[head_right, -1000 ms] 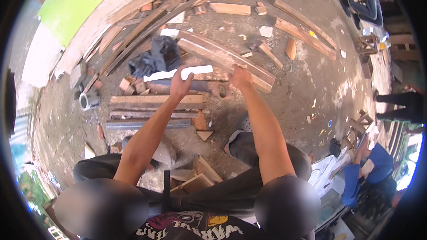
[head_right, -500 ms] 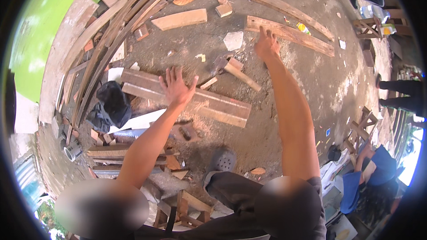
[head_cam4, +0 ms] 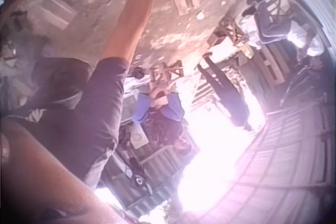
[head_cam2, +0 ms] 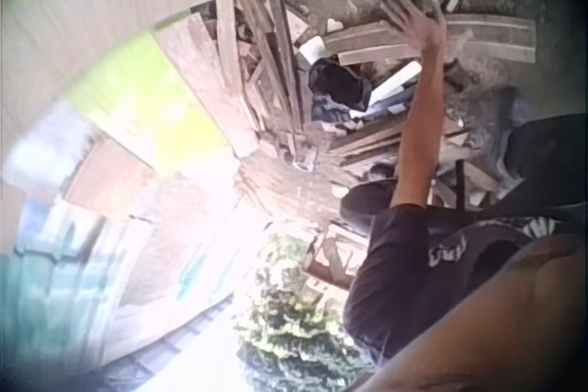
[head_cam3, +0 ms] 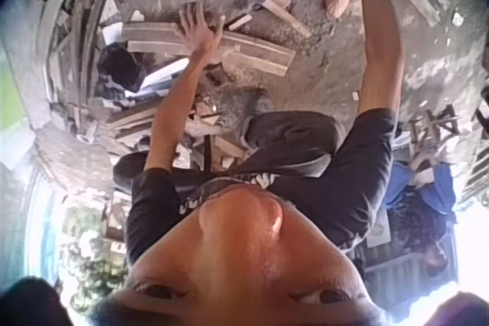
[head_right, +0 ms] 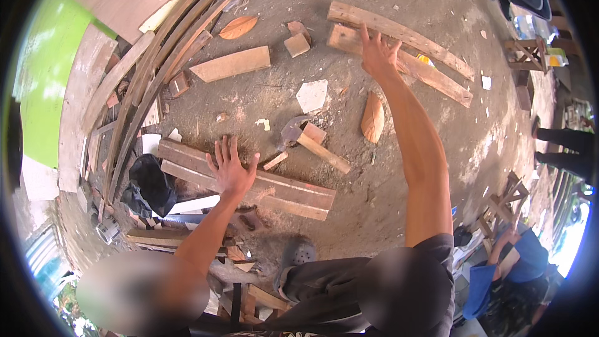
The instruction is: The person sits on the ground and uses a hammer to break a long wooden plank into smaller pieces. They repeatedly strike the wood against a metal bar to snap it apart.
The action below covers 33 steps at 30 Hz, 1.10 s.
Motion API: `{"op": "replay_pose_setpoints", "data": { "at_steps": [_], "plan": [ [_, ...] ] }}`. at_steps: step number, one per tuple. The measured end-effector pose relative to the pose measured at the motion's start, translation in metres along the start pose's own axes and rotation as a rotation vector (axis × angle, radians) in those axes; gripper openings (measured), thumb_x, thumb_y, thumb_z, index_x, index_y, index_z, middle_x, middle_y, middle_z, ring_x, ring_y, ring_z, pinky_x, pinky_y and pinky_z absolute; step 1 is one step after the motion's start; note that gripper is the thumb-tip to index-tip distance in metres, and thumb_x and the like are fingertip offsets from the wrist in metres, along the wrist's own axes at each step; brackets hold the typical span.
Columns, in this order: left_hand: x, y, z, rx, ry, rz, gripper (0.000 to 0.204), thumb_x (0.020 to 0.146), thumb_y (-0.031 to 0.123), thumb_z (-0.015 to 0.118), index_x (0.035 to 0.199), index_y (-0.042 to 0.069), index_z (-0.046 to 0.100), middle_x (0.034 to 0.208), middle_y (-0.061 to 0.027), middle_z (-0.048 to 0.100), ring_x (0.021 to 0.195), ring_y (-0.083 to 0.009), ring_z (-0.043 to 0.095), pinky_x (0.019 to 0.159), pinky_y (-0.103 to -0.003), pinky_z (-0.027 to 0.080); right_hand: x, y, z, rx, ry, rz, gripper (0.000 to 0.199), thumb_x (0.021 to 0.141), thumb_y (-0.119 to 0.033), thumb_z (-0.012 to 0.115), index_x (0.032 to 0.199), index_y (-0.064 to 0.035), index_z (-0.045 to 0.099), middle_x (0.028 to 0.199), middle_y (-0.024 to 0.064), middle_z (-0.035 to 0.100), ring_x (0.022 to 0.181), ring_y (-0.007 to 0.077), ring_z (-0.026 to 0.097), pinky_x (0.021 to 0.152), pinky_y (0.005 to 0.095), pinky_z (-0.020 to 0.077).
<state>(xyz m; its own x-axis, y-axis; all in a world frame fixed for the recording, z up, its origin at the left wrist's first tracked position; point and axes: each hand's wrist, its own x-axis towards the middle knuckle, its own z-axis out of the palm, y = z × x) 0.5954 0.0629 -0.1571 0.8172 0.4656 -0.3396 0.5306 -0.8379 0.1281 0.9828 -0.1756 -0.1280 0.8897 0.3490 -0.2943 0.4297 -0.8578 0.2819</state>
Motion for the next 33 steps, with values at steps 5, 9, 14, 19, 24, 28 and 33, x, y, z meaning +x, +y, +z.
{"op": "replay_pose_setpoints", "data": {
  "at_steps": [5, 9, 14, 19, 24, 28, 33],
  "plan": [
    [0.000, -0.001, 0.000, 0.007, -0.014, -0.011, 0.081, 0.091, 0.063, 0.047, 0.151, 0.011, 0.029, 0.157, -0.0153, 0.027, 0.149, -0.0335, 0.013, 0.118, -0.059, 0.000, 0.067, -0.005, -0.015, -0.019, 0.040, -0.135, 0.113, 0.068, -0.027, 0.083, 0.155, -0.0193, 0.010, 0.142, 0.0174, 0.044, 0.133, 0.0341, 0.044, 0.112, 0.0629, 0.0238],
    [0.005, 0.002, -0.004, -0.024, -0.042, -0.003, 0.081, 0.091, 0.062, 0.048, 0.150, 0.010, 0.030, 0.157, -0.0156, 0.027, 0.149, -0.0336, 0.013, 0.117, -0.059, 0.000, 0.099, 0.018, 0.014, 0.077, 0.139, -0.137, 0.131, 0.056, -0.037, 0.089, 0.156, -0.0181, 0.008, 0.149, 0.0204, 0.036, 0.139, 0.0371, 0.034, 0.113, 0.0600, 0.0240],
    [0.002, 0.000, -0.003, -0.016, -0.018, -0.003, 0.082, 0.090, 0.064, 0.047, 0.151, 0.011, 0.029, 0.157, -0.0157, 0.027, 0.149, -0.0332, 0.012, 0.118, -0.059, -0.001, 0.096, 0.001, -0.018, 0.084, -0.148, -0.140, 0.135, 0.051, -0.042, 0.091, 0.155, -0.0113, 0.011, 0.150, 0.0229, 0.034, 0.140, 0.0397, 0.033, 0.114, 0.0604, 0.0229],
    [0.000, -0.003, 0.001, -0.015, 0.004, 0.015, 0.081, 0.090, 0.064, 0.049, 0.149, 0.011, 0.033, 0.156, -0.0151, 0.029, 0.148, -0.0330, 0.014, 0.118, -0.059, 0.000, 0.049, -0.016, 0.014, 0.028, 0.074, -0.258, 0.128, 0.052, -0.044, 0.091, 0.151, -0.0075, 0.019, 0.146, 0.0212, 0.039, 0.137, 0.0375, 0.038, 0.110, 0.0585, 0.0322],
    [-0.003, -0.004, 0.003, -0.004, 0.025, 0.026, 0.082, 0.089, 0.065, 0.047, 0.150, 0.012, 0.033, 0.156, -0.0150, 0.029, 0.148, -0.0332, 0.015, 0.117, -0.060, 0.001, 0.018, -0.031, -0.028, -0.012, -0.062, -0.264, 0.124, 0.054, -0.043, 0.090, 0.151, -0.0090, 0.020, 0.141, 0.0193, 0.041, 0.134, 0.0358, 0.040, 0.110, 0.0558, 0.0340],
    [-0.005, -0.004, 0.006, -0.009, 0.000, 0.036, 0.083, 0.089, 0.066, 0.046, 0.150, 0.012, 0.031, 0.157, -0.0143, 0.027, 0.149, -0.0322, 0.013, 0.118, -0.060, 0.001, -0.015, -0.018, -0.015, 0.087, 0.021, -0.215, 0.124, 0.055, -0.040, 0.090, 0.151, -0.0114, 0.018, 0.143, 0.0195, 0.039, 0.136, 0.0373, 0.037, 0.111, 0.0548, 0.0317],
    [-0.005, -0.005, -0.001, 0.000, -0.044, -0.001, 0.083, 0.089, 0.067, 0.044, 0.151, 0.014, 0.030, 0.158, -0.0124, 0.026, 0.149, -0.0299, 0.012, 0.119, -0.058, -0.001, -0.036, -0.008, 0.002, -0.004, 0.185, -0.252, 0.122, 0.058, -0.048, 0.088, 0.152, -0.0168, 0.017, 0.145, 0.0165, 0.040, 0.137, 0.0338, 0.038, 0.107, 0.0562, 0.0354]
  ]
}}
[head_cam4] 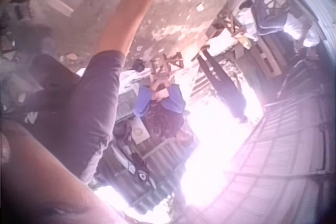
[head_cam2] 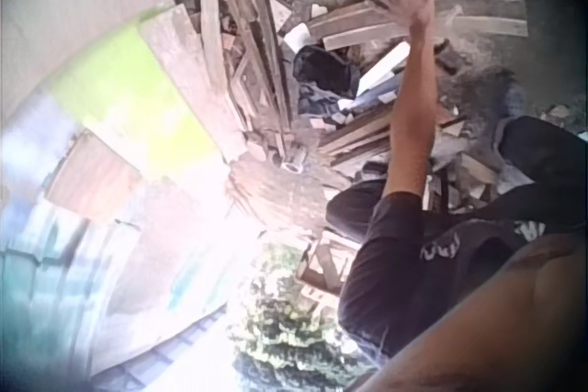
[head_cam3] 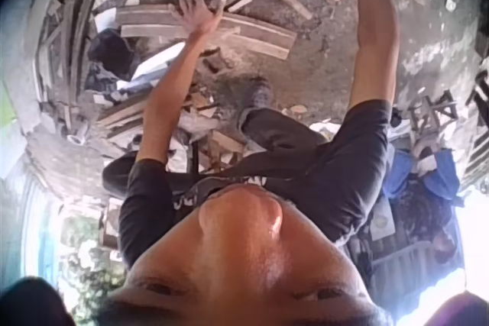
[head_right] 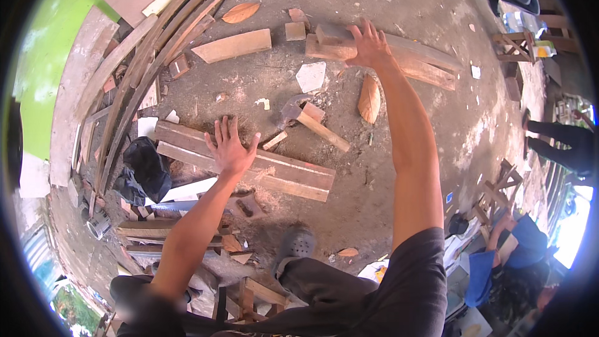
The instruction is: The person sits on the ground and uses a hammer to break a long wooden plank into smaller pieces. They repeatedly strike the wood against a metal bar to snap it apart.
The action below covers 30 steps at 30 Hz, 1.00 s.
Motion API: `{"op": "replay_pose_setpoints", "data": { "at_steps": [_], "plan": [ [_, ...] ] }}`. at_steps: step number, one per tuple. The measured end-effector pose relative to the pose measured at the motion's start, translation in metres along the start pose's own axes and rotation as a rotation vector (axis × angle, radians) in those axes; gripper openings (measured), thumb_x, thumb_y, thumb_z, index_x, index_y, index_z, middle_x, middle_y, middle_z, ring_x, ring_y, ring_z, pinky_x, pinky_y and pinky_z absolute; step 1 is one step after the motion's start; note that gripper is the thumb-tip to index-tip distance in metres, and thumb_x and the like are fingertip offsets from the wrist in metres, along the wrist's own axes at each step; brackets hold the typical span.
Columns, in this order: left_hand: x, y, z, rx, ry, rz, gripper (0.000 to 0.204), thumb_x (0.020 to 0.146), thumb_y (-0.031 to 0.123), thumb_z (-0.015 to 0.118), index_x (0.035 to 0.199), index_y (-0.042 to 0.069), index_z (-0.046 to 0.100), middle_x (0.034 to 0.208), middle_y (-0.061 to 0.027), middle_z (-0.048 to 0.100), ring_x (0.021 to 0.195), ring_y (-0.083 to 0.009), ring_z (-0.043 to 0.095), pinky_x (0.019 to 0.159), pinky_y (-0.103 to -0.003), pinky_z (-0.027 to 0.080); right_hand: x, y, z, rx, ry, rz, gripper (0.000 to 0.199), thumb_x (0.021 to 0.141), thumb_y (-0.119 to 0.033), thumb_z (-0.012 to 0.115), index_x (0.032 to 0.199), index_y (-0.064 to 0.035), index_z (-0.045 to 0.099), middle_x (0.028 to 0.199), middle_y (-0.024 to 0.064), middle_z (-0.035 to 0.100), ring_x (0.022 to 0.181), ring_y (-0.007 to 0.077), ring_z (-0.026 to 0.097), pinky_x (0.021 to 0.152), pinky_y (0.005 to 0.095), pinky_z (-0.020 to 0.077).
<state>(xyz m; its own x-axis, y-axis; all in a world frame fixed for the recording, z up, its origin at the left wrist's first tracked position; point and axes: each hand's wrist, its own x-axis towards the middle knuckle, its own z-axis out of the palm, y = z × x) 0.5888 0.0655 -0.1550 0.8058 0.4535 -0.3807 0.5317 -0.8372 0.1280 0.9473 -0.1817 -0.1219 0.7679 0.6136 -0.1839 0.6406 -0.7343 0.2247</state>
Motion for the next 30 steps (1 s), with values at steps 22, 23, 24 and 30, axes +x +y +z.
{"op": "replay_pose_setpoints", "data": {
  "at_steps": [22, 23, 24, 30],
  "plan": [
    [0.004, -0.004, 0.005, -0.014, 0.010, 0.021, 0.084, 0.089, 0.068, 0.042, 0.150, 0.011, 0.032, 0.158, -0.0134, 0.025, 0.149, -0.0317, 0.010, 0.117, -0.060, -0.003, 0.023, -0.030, 0.003, 0.047, 0.026, 0.038, 0.097, 0.069, -0.021, 0.080, 0.149, -0.0108, 0.026, 0.130, 0.0188, 0.049, 0.128, 0.0357, 0.046, 0.104, 0.0580, 0.0386],
    [0.003, -0.004, 0.007, -0.013, 0.021, 0.029, 0.084, 0.089, 0.068, 0.042, 0.150, 0.011, 0.032, 0.158, -0.0135, 0.026, 0.149, -0.0318, 0.011, 0.117, -0.060, -0.003, 0.027, -0.030, 0.002, 0.029, -0.023, 0.031, 0.097, 0.069, -0.022, 0.081, 0.148, -0.0104, 0.027, 0.132, 0.0188, 0.048, 0.130, 0.0352, 0.044, 0.106, 0.0582, 0.0364],
    [0.003, -0.003, 0.009, -0.012, 0.033, 0.034, 0.084, 0.089, 0.068, 0.043, 0.150, 0.011, 0.032, 0.158, -0.0135, 0.026, 0.149, -0.0320, 0.011, 0.117, -0.060, -0.003, 0.031, -0.030, 0.004, 0.057, 0.010, 0.070, 0.098, 0.067, -0.024, 0.083, 0.148, -0.0106, 0.028, 0.135, 0.0185, 0.046, 0.133, 0.0343, 0.042, 0.107, 0.0581, 0.0346],
    [0.004, -0.005, 0.008, -0.026, 0.036, 0.034, 0.084, 0.090, 0.069, 0.040, 0.149, 0.009, 0.034, 0.157, -0.0155, 0.028, 0.149, -0.0334, 0.013, 0.116, -0.061, -0.003, 0.067, -0.017, 0.004, 0.169, -0.190, 0.053, 0.109, 0.059, -0.028, 0.088, 0.147, -0.0080, 0.026, 0.144, 0.0194, 0.040, 0.137, 0.0379, 0.037, 0.114, 0.0514, 0.0296]
  ]
}}
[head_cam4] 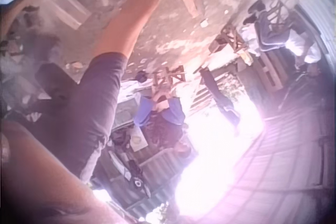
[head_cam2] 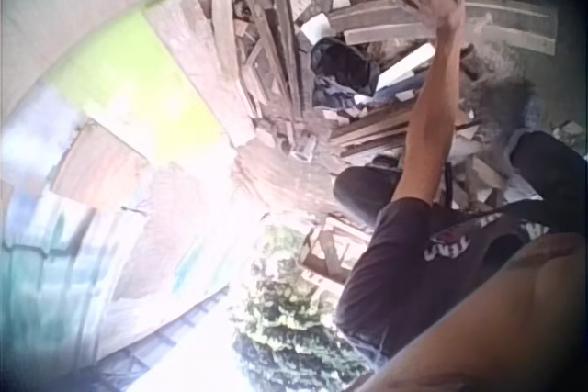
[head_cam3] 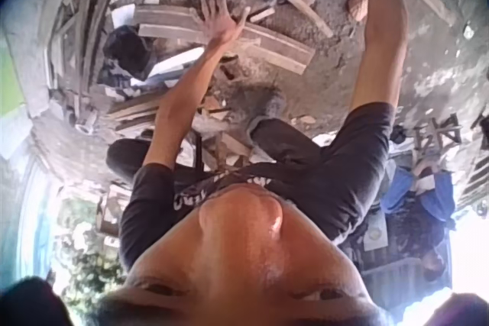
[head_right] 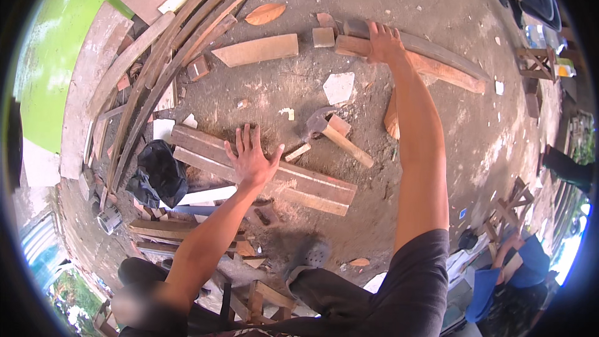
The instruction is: The person sits on the ground and uses a hammer to break a long wooden plank into smaller pieces. They repeatedly strike the wood against a metal bar to snap it apart.
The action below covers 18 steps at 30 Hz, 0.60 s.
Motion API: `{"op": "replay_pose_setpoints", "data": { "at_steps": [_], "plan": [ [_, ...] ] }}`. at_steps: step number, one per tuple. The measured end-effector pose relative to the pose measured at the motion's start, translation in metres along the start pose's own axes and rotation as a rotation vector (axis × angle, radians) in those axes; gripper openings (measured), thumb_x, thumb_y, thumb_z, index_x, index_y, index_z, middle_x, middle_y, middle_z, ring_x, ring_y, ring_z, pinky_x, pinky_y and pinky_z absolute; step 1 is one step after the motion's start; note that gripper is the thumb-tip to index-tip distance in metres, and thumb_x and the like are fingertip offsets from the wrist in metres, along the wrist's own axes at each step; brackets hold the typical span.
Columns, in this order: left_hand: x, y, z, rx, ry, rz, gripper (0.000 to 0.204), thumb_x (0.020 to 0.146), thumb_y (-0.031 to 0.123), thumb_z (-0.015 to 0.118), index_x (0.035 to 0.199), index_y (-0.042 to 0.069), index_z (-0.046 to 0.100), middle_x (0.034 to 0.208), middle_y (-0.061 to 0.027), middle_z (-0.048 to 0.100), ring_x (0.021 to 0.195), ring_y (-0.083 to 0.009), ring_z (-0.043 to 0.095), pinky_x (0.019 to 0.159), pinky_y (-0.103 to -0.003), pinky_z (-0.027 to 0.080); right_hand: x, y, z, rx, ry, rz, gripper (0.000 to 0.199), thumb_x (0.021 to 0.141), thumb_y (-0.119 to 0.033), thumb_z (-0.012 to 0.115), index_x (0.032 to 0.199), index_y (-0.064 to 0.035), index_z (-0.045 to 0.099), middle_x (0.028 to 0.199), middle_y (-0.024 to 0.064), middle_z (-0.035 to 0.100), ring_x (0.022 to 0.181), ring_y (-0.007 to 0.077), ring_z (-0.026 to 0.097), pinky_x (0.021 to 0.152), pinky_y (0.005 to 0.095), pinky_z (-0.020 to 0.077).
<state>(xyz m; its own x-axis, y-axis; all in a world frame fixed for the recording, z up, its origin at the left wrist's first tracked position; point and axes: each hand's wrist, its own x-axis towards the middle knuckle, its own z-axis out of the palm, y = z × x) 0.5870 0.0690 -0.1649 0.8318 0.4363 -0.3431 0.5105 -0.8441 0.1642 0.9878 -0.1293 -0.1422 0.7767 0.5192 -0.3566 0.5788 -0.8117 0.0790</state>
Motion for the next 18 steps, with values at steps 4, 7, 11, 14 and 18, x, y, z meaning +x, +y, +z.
{"op": "replay_pose_setpoints", "data": {
  "at_steps": [4, 7, 11, 14, 18],
  "plan": [
    [0.003, 0.004, -0.004, -0.033, -0.032, 0.001, 0.086, 0.088, 0.068, 0.045, 0.150, 0.010, 0.032, 0.158, -0.0152, 0.025, 0.149, -0.0324, 0.013, 0.117, -0.060, -0.002, -0.003, 0.008, -0.005, -0.121, -0.037, -0.062, 0.109, 0.060, -0.027, 0.088, 0.147, -0.0077, 0.025, 0.142, 0.0209, 0.041, 0.135, 0.0379, 0.039, 0.113, 0.0521, 0.0318],
    [0.001, 0.001, -0.007, -0.018, -0.026, -0.014, 0.087, 0.088, 0.068, 0.046, 0.150, 0.010, 0.032, 0.157, -0.0154, 0.026, 0.149, -0.0324, 0.013, 0.117, -0.060, -0.003, -0.033, -0.011, -0.015, -0.095, -0.024, -0.177, 0.108, 0.060, -0.025, 0.087, 0.148, -0.0080, 0.026, 0.141, 0.0202, 0.043, 0.134, 0.0370, 0.041, 0.111, 0.0532, 0.0343],
    [-0.003, 0.001, -0.006, -0.030, -0.043, -0.034, 0.089, 0.088, 0.071, 0.041, 0.152, 0.011, 0.029, 0.158, -0.0123, 0.026, 0.149, -0.0318, 0.012, 0.118, -0.059, -0.003, -0.079, -0.031, -0.006, -0.169, -0.004, -0.313, 0.112, 0.058, -0.029, 0.089, 0.149, -0.0099, 0.026, 0.137, 0.0192, 0.045, 0.131, 0.0371, 0.042, 0.111, 0.0547, 0.0337],
    [0.002, 0.000, -0.001, -0.048, -0.019, -0.001, 0.090, 0.087, 0.074, 0.039, 0.153, 0.013, 0.026, 0.159, -0.0102, 0.024, 0.150, -0.0303, 0.011, 0.118, -0.059, -0.003, -0.130, -0.030, -0.004, -0.173, 0.167, -0.373, 0.113, 0.055, -0.034, 0.090, 0.148, -0.0133, 0.029, 0.133, 0.0187, 0.046, 0.127, 0.0364, 0.044, 0.112, 0.0552, 0.0322],
    [-0.009, -0.011, -0.009, -0.213, 0.035, 0.051, 0.092, 0.088, 0.074, 0.040, 0.154, 0.012, 0.022, 0.160, -0.0120, 0.020, 0.150, -0.0307, 0.007, 0.118, -0.058, 0.000, -0.195, -0.046, -0.055, 0.045, 0.373, -0.415, 0.111, 0.054, -0.037, 0.088, 0.146, -0.0104, 0.032, 0.126, 0.0192, 0.047, 0.122, 0.0389, 0.046, 0.109, 0.0530, 0.0348]
  ]
}}
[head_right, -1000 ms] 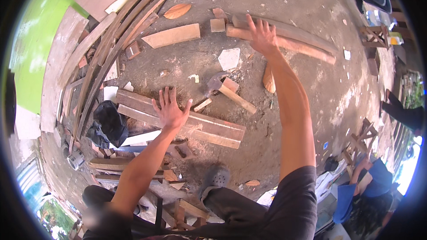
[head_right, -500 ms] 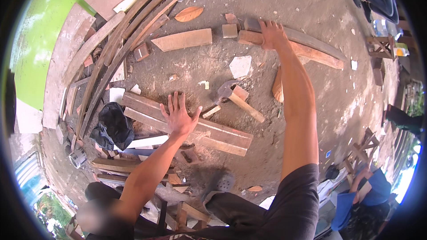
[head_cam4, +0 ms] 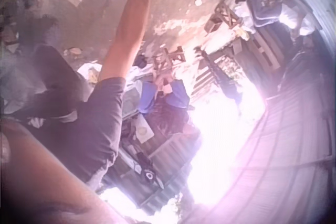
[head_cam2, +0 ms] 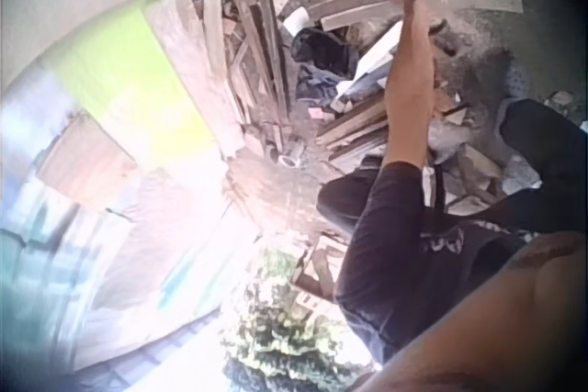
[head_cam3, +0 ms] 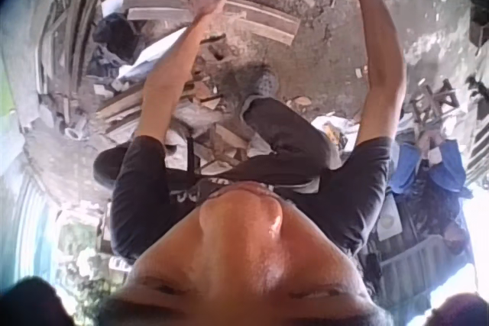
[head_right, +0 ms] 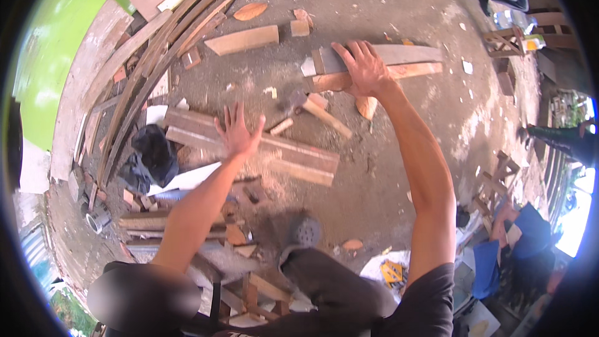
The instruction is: The person sits on the ground and uses a hammer to break a long wooden plank into smaller pieces. They repeatedly strike the wood against a metal bar to snap it apart.
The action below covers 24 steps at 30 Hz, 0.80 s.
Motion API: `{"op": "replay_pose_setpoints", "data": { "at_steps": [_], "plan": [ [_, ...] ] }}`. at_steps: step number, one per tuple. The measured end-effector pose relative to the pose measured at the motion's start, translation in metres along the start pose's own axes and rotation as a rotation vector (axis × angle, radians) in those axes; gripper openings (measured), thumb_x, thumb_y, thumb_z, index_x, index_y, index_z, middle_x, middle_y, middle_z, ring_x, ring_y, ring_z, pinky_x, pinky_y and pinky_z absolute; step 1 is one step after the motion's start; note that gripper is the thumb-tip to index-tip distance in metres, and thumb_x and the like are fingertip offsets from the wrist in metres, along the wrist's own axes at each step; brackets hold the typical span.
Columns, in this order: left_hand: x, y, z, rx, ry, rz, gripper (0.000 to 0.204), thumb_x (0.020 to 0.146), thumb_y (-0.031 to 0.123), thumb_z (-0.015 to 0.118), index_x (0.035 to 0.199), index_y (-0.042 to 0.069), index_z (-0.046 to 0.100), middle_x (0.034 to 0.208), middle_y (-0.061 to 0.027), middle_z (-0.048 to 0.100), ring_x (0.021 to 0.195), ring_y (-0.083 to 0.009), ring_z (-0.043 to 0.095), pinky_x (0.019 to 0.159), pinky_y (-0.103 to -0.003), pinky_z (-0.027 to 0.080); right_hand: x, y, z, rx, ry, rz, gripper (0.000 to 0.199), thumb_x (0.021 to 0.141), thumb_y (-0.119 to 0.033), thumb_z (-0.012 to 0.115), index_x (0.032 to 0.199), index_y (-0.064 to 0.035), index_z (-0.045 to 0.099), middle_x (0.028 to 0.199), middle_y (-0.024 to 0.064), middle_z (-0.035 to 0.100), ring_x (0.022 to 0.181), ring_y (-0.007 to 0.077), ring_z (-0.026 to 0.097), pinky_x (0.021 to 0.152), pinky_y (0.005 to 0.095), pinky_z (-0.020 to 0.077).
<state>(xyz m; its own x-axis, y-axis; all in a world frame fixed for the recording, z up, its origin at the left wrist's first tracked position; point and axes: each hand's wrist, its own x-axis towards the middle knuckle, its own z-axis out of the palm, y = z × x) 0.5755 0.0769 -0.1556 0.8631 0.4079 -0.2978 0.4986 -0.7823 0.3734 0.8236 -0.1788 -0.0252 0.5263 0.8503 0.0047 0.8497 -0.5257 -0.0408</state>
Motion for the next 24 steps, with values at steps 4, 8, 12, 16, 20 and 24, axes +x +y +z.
{"op": "replay_pose_setpoints", "data": {
  "at_steps": [4, 8, 12, 16, 20, 24],
  "plan": [
    [-0.024, -0.031, -0.029, -0.694, -0.055, 0.021, 0.087, 0.092, 0.067, 0.045, 0.151, 0.006, 0.028, 0.157, -0.0197, 0.025, 0.148, -0.0346, 0.015, 0.120, -0.049, 0.008, -0.037, -0.065, -0.079, -0.043, 0.305, -0.004, 0.107, 0.052, -0.024, 0.082, 0.142, 0.0024, 0.029, 0.128, 0.0269, 0.044, 0.118, 0.0440, 0.046, 0.104, 0.0522, 0.0396],
    [-0.104, -0.057, -0.071, -0.944, 0.032, 0.220, 0.068, 0.093, 0.045, 0.061, 0.142, 0.001, 0.043, 0.146, -0.0223, 0.043, 0.139, -0.0316, 0.036, 0.115, -0.039, 0.026, -0.054, -0.151, -0.146, 0.075, 0.468, 0.214, 0.110, 0.062, -0.033, 0.085, 0.143, 0.0067, 0.022, 0.129, 0.0299, 0.041, 0.121, 0.0448, 0.043, 0.105, 0.0508, 0.0379],
    [-0.171, -0.072, -0.140, -0.990, 0.135, 0.324, 0.055, 0.093, 0.029, 0.067, 0.136, -0.001, 0.049, 0.138, -0.0206, 0.052, 0.131, -0.0281, 0.047, 0.111, -0.036, 0.033, -0.055, -0.215, -0.210, 0.190, 0.722, 0.401, 0.119, 0.063, -0.040, 0.087, 0.145, 0.0091, 0.016, 0.134, 0.0311, 0.036, 0.126, 0.0453, 0.038, 0.105, 0.0509, 0.0358],
    [-0.237, -0.155, -0.196, -0.885, 0.388, 0.346, 0.053, 0.092, 0.027, 0.069, 0.132, -0.002, 0.050, 0.129, -0.0189, 0.058, 0.121, -0.0256, 0.055, 0.104, -0.036, 0.040, -0.033, -0.295, -0.265, 0.388, 0.876, 0.516, 0.126, 0.064, -0.042, 0.087, 0.146, 0.0101, 0.007, 0.141, 0.0310, 0.029, 0.134, 0.0435, 0.032, 0.114, 0.0480, 0.0296],
    [-0.295, -0.192, -0.248, -0.929, 0.468, 0.289, 0.054, 0.091, 0.028, 0.070, 0.131, -0.002, 0.051, 0.126, -0.0185, 0.060, 0.116, -0.0270, 0.058, 0.100, -0.037, 0.044, -0.052, -0.349, -0.307, 0.579, 0.895, 0.435, 0.132, 0.061, -0.042, 0.090, 0.148, 0.0067, 0.003, 0.145, 0.0290, 0.028, 0.136, 0.0403, 0.033, 0.115, 0.0473, 0.0295],
    [-0.352, -0.203, -0.293, -0.728, 0.581, 0.421, 0.054, 0.089, 0.031, 0.071, 0.130, 0.002, 0.053, 0.128, -0.0177, 0.059, 0.119, -0.0300, 0.056, 0.103, -0.040, 0.042, -0.066, -0.391, -0.319, 0.936, 1.033, 0.230, 0.105, 0.065, -0.033, 0.087, 0.142, 0.0031, 0.027, 0.131, 0.0203, 0.047, 0.122, 0.0311, 0.048, 0.106, 0.0427, 0.0392]
  ]
}}
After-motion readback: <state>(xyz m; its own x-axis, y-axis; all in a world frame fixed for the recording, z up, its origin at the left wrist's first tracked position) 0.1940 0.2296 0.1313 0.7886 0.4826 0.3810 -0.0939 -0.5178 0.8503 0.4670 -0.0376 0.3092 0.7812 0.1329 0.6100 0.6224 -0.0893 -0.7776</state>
